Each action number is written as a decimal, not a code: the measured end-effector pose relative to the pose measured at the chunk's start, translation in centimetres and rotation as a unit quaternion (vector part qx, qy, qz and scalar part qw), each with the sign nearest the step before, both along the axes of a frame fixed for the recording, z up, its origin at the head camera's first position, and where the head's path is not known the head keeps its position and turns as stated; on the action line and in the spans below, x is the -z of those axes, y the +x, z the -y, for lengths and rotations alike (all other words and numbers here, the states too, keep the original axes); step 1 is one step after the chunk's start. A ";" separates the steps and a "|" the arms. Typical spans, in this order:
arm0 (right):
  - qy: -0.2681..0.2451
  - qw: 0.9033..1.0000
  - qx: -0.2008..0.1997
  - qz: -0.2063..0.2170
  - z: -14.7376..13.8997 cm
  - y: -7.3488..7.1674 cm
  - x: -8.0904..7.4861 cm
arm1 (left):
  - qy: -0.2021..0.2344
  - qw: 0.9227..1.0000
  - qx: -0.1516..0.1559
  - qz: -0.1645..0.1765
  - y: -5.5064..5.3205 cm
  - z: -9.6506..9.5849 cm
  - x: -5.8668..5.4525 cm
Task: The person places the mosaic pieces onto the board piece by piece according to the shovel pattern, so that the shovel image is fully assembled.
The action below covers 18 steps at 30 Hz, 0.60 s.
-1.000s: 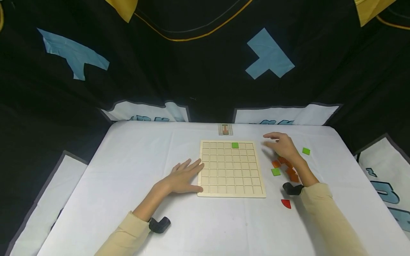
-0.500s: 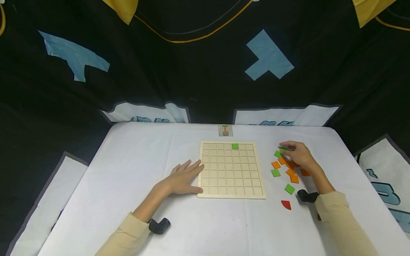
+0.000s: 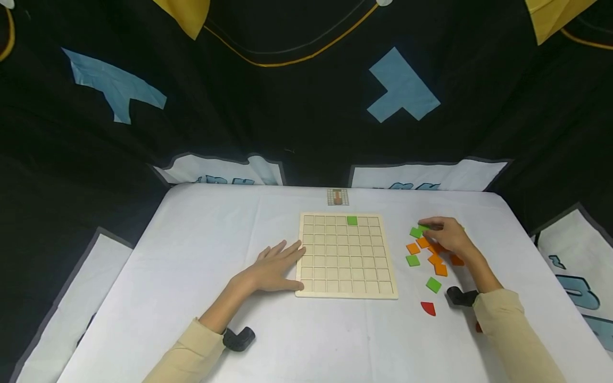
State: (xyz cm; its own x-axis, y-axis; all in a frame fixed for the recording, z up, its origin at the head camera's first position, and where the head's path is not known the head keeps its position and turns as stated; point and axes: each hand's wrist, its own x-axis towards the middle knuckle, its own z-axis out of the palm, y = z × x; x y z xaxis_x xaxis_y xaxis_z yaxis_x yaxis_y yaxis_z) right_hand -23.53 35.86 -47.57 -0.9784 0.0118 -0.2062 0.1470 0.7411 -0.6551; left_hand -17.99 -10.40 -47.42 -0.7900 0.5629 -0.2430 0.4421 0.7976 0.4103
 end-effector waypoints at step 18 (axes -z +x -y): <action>0.036 0.998 -0.003 -0.043 0.1 -0.1 0.1 | -0.002 1.000 -0.001 0.002 0.2 0.0 -0.4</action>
